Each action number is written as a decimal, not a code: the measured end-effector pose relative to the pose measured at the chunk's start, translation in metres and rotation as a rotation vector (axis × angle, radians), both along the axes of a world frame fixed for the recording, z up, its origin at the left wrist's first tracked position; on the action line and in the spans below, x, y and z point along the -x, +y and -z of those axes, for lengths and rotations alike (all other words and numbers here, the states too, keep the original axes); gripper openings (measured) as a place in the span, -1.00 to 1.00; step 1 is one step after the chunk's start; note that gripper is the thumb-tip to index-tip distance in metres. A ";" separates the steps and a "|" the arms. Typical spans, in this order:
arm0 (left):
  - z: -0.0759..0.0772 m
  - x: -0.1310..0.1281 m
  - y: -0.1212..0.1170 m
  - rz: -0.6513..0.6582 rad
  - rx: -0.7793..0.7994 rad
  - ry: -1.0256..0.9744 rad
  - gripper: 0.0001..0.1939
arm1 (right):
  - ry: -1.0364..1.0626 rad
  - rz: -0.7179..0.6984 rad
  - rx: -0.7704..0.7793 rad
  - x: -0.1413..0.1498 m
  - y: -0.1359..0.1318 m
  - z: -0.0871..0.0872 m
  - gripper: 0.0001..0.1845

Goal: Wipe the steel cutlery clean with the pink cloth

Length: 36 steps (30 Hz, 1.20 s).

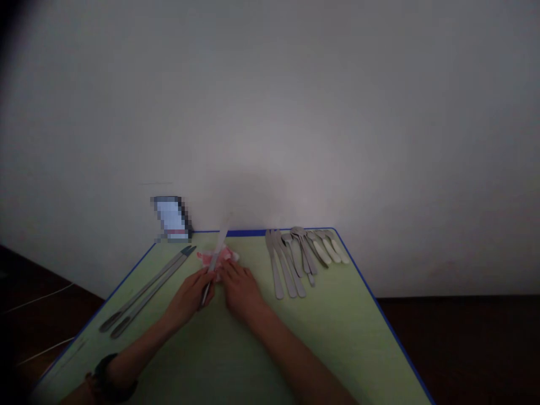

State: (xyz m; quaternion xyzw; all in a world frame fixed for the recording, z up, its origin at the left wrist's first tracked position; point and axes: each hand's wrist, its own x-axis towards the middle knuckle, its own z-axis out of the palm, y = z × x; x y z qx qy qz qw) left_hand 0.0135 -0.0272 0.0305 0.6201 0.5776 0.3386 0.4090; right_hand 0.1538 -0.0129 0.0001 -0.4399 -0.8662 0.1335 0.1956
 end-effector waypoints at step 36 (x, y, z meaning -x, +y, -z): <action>-0.008 -0.057 0.013 0.435 0.320 0.561 -0.45 | -0.078 0.300 -0.207 -0.104 -0.034 0.010 -0.63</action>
